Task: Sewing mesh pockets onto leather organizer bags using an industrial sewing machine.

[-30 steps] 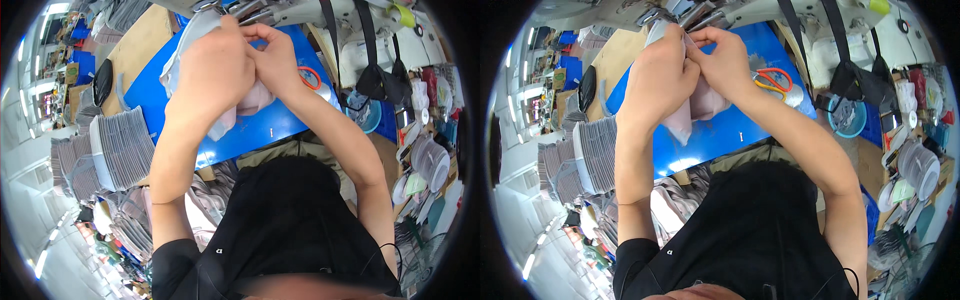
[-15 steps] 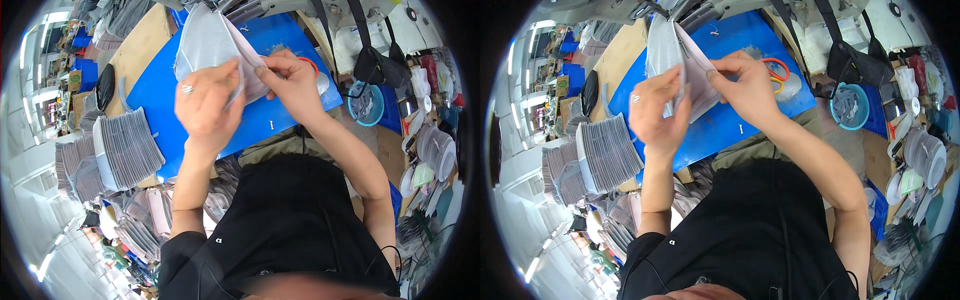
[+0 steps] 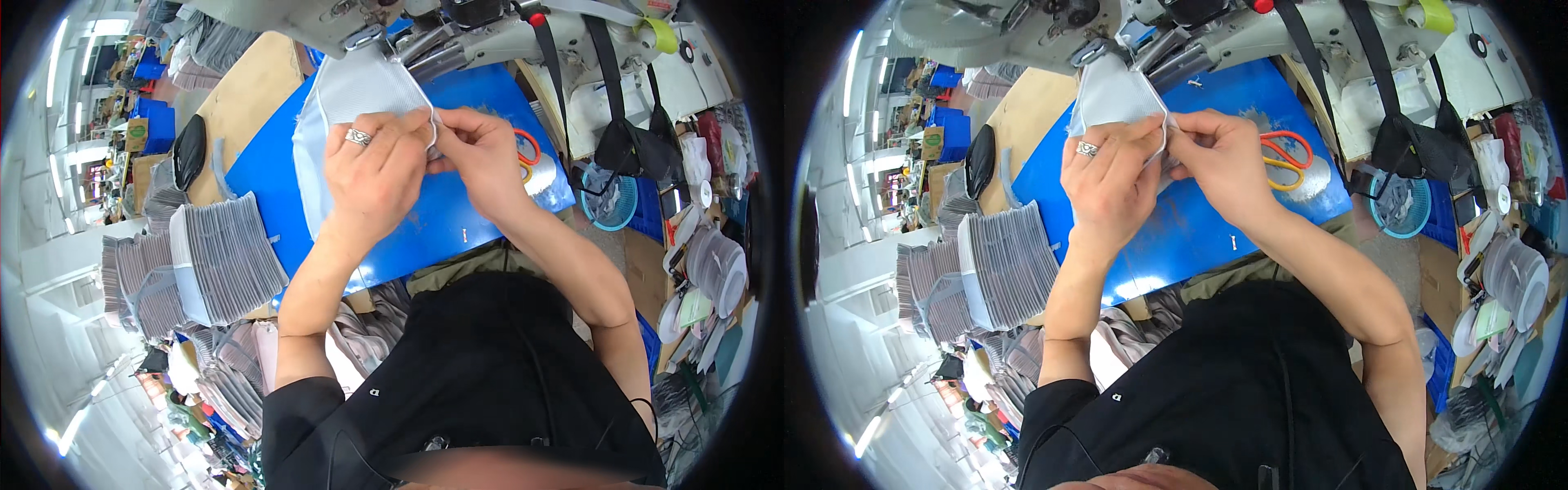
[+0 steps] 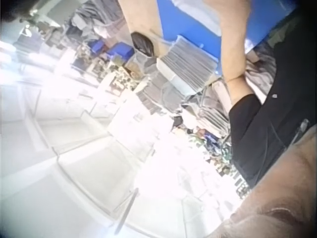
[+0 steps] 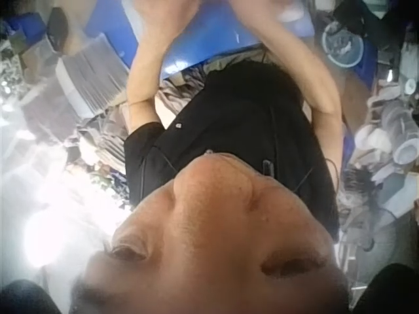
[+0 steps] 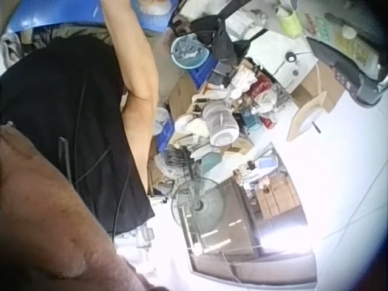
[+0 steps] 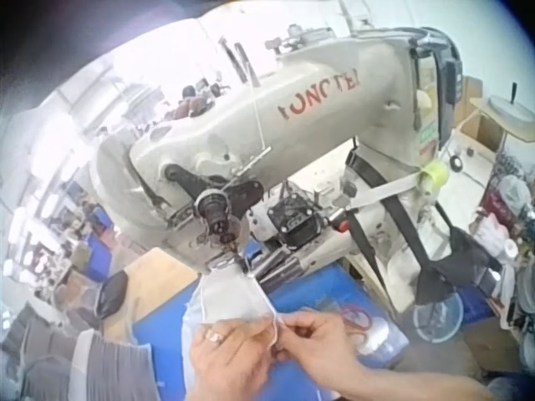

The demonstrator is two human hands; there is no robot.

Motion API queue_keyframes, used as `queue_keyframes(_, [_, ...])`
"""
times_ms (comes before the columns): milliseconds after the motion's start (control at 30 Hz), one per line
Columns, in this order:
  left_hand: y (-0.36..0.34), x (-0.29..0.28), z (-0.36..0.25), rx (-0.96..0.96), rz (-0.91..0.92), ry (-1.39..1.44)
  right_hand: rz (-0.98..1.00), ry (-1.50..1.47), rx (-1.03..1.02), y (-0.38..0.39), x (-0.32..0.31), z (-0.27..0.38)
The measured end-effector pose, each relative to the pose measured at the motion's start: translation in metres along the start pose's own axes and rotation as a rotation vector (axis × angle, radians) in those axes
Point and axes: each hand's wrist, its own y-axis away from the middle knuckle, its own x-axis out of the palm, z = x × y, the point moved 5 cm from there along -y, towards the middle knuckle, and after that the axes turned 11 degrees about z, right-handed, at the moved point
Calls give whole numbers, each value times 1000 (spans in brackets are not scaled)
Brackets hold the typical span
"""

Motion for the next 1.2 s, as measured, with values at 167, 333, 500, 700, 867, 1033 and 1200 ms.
queue_keyframes(167, [-14, 2, 29, 7, 62, -24, -71, 11, -22, -32, 9, 5])
queue_keyframes(333, [-9, 9, 28, -29, -7, 13, -226, 53, -198, -55, 8, 3])
queue_keyframes(500, [55, 54, -4, -252, -139, 326, -213, 41, -108, -57, 13, 7])
queue_keyframes(700, [75, 54, 46, -506, 60, 378, -205, 161, -84, -58, 15, 9])
queue_keyframes(867, [23, 2, 3, -247, 388, 140, -164, 585, -94, -51, 17, 22])
queue_keyframes(1033, [3, -10, -16, -181, 489, 149, 31, 242, 115, -49, 4, 16])
queue_keyframes(1200, [-8, -48, 32, -177, 402, -222, -21, 157, 127, -36, 8, 26])
